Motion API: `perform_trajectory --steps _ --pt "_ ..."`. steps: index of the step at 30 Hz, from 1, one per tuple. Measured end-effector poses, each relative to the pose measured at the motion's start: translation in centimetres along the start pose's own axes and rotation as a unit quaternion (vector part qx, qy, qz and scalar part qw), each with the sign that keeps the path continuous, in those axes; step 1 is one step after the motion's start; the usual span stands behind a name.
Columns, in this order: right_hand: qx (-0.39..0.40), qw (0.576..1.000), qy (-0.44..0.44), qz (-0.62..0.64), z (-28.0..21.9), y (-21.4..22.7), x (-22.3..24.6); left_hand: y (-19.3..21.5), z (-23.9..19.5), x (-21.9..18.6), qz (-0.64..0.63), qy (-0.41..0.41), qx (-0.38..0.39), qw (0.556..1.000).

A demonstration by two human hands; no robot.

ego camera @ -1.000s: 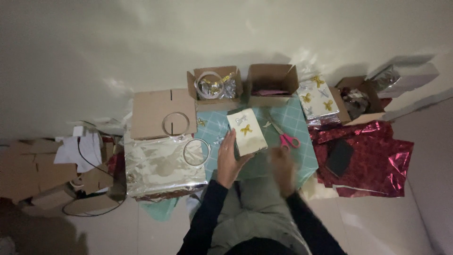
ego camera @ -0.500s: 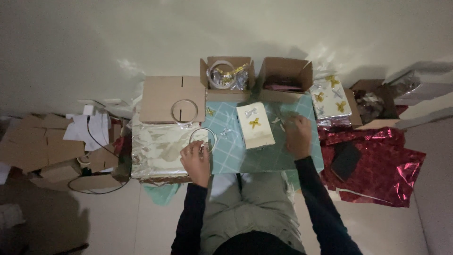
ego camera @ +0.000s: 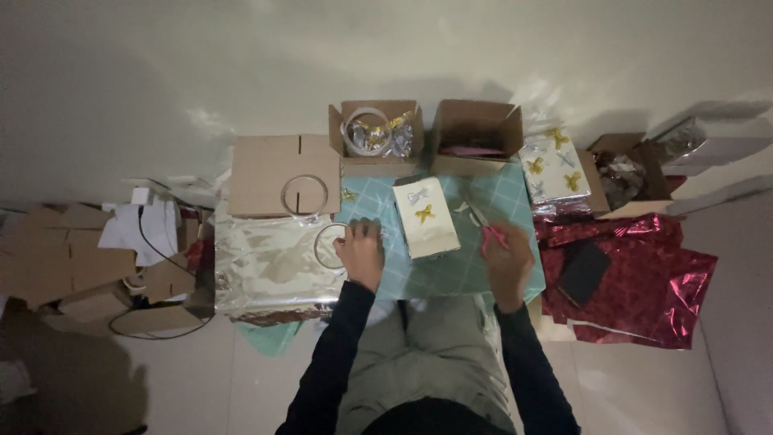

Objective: The person decorates a small gift box by hand by applying small bow stickers to the lid. They handle a roll of tape, use scissors to cut adhesive pieces, and carefully position the bows on the box.

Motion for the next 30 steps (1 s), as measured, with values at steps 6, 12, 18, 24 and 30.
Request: perform_trajectory --steps 6,12,18,24,30 --pt "0.021 0.996 -0.043 0.081 0.8 1.0 3.9 5.9 -0.8 -0.8 -0.373 0.052 -0.005 0.926" --pt "0.172 0.943 -0.128 0.255 4.5 -0.1 6.6 11.2 -1.7 -6.7 -0.509 0.113 0.152 0.84" --pt "0.222 0.948 -0.134 0.187 2.8 -3.8 2.6 6.9 -1.0 -8.1 -0.487 0.034 0.158 0.858" --pt "0.227 0.947 -0.166 0.155 3.2 -3.8 3.6 7.8 -1.1 -7.8 -0.507 0.051 0.143 0.849" --pt "0.251 0.939 -0.204 0.12 3.3 -4.1 4.2 7.5 -0.6 -7.5 -0.486 0.057 0.109 0.865"
Point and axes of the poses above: each hand's wrist, its own z-axis towards the middle knuckle, its own y-axis out of the back of the hand, x = y × z, the point moved 2 cm from there along z, towards the middle knuckle, and after that the axes turned 11 degrees about y, right-handed, at the moved point
